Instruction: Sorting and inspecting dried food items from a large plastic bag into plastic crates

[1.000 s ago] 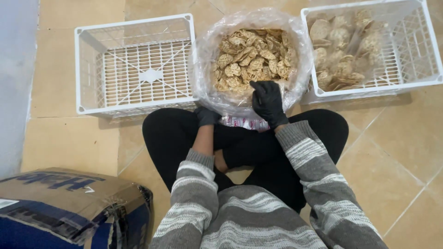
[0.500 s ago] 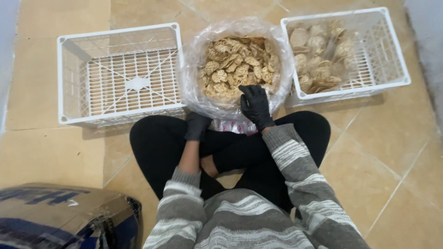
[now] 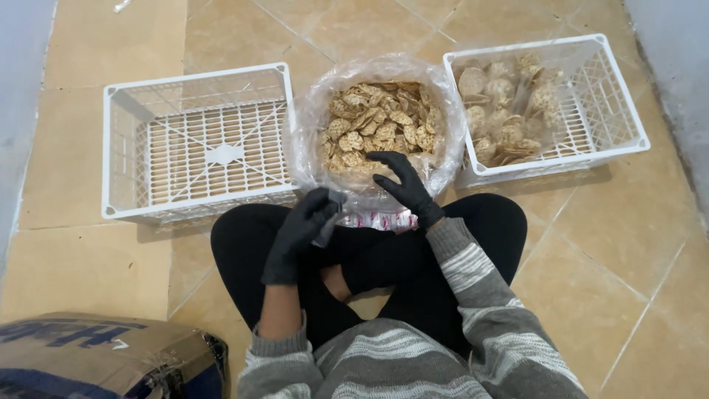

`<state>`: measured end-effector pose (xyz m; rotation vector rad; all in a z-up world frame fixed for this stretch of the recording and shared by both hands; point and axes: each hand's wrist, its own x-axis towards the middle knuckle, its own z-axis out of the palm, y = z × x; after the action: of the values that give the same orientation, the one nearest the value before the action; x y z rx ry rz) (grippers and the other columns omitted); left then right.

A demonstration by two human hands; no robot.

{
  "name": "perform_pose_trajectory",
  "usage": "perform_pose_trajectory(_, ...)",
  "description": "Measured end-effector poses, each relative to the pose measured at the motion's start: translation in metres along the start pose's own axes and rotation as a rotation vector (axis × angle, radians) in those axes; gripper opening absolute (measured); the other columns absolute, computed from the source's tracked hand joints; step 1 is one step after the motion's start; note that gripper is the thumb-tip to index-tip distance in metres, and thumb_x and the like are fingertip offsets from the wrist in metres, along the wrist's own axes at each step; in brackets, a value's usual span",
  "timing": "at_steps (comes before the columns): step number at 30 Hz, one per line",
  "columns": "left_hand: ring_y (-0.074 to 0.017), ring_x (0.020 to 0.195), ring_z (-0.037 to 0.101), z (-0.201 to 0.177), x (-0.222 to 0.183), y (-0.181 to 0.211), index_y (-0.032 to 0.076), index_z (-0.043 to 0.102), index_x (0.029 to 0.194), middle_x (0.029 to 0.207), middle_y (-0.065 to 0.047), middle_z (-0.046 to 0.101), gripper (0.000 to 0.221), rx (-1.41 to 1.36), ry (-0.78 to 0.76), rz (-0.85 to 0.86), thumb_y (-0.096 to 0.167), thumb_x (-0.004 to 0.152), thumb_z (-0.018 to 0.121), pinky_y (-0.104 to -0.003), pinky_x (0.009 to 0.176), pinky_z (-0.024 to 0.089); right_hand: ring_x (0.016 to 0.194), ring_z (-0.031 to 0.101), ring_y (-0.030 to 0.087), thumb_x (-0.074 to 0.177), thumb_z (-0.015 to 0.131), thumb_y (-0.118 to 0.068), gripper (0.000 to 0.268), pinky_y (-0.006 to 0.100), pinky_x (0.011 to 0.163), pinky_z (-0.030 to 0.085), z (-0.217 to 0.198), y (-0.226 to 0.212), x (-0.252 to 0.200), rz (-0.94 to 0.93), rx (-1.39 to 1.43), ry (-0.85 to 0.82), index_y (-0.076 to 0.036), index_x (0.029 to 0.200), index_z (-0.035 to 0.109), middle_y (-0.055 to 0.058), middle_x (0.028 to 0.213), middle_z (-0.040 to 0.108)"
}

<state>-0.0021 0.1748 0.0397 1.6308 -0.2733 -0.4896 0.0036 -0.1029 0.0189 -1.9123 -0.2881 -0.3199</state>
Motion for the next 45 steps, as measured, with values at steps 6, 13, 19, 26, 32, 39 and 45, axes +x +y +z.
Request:
perform_pose_trajectory(6, -0.0206, 0.097, 0.073, -0.001, 0.088, -0.016, 0.006, 0.067, 0.123, 0.106, -0.011, 0.072, 0.031, -0.595, 0.074, 0.026, 0.010, 0.093, 0.073, -0.035, 0.092, 0.059, 0.119, 0.064, 0.023, 0.099, 0.063, -0.031, 0.045, 0.039, 0.109, 0.045, -0.008, -0.019, 0.012, 0.178, 0.690, -0.298, 0.001, 0.131, 0.068, 0.019, 0.121, 0.071)
perform_pose_trajectory(13, -0.0152, 0.089, 0.069, -0.012, 0.091, 0.074, 0.012, 0.070, 0.108, 0.099, -0.003, 0.069, 0.021, -0.387, 0.180, 0.031, 0.024, 0.092, 0.076, -0.032, 0.083, 0.060, 0.071, 0.073, 0.021, 0.095, 0.069, -0.007, 0.012, 0.033, 0.076, 0.056, -0.007, -0.040, 0.051, 0.263, 0.701, -0.337, 0.002, 0.090, 0.076, 0.015, 0.075, 0.075)
perform_pose_trajectory(19, -0.0206, 0.078, 0.076, -0.020, 0.110, 0.009, 0.019, 0.073, 0.097, 0.095, -0.006, 0.075, 0.021, -0.364, 0.497, -0.099, 0.035, 0.085, 0.079, -0.032, 0.074, 0.060, 0.085, 0.076, 0.028, 0.091, 0.076, -0.011, 0.028, 0.044, 0.082, 0.063, -0.011, 0.029, 0.087, 0.495, 0.726, 0.164, 0.007, 0.112, 0.071, 0.017, 0.091, 0.074)
perform_pose_trajectory(26, -0.0333, 0.111, 0.067, 0.071, 0.031, -0.011, 0.013, 0.069, 0.116, 0.109, -0.016, 0.072, 0.040, 0.085, 0.248, 0.179, 0.025, 0.080, 0.079, -0.044, 0.101, 0.052, 0.064, 0.074, 0.023, 0.079, 0.078, -0.027, 0.023, 0.039, 0.061, 0.063, -0.020, 0.179, 0.146, 0.906, 0.634, 0.686, -0.005, 0.080, 0.071, 0.010, 0.068, 0.070)
perform_pose_trajectory(32, -0.0339, 0.089, 0.065, 0.179, -0.042, 0.058, 0.009, 0.064, 0.107, 0.098, -0.013, 0.067, 0.039, 0.455, -0.138, 0.506, 0.044, 0.089, 0.065, -0.045, 0.076, 0.048, 0.048, 0.054, 0.016, 0.084, 0.065, -0.027, 0.021, 0.034, 0.045, 0.039, -0.026, 0.199, 0.169, 0.853, 0.414, 1.036, -0.015, 0.066, 0.066, 0.002, 0.057, 0.061)
perform_pose_trajectory(39, -0.0364, 0.125, 0.061, 0.175, -0.082, -0.011, -0.002, 0.055, 0.139, 0.137, -0.024, 0.061, 0.069, 0.212, -1.158, 0.410, 0.039, 0.084, 0.065, -0.041, 0.110, 0.045, 0.047, 0.056, 0.013, 0.074, 0.077, -0.022, 0.012, 0.029, 0.047, 0.044, -0.060, 0.270, 0.180, 0.552, 0.364, 1.210, -0.011, 0.070, 0.079, 0.002, 0.055, 0.067)
perform_pose_trajectory(45, -0.0212, 0.120, 0.066, 0.219, -0.085, -0.046, 0.012, 0.063, 0.128, 0.130, -0.008, 0.067, 0.042, -0.216, -1.301, 0.403, 0.045, 0.104, 0.055, -0.037, 0.107, 0.052, 0.042, 0.050, 0.012, 0.084, 0.076, -0.017, 0.015, 0.027, 0.039, 0.032, -0.061, 0.211, 0.181, 0.562, 0.781, 0.848, -0.019, 0.070, 0.070, 0.001, 0.054, 0.058)
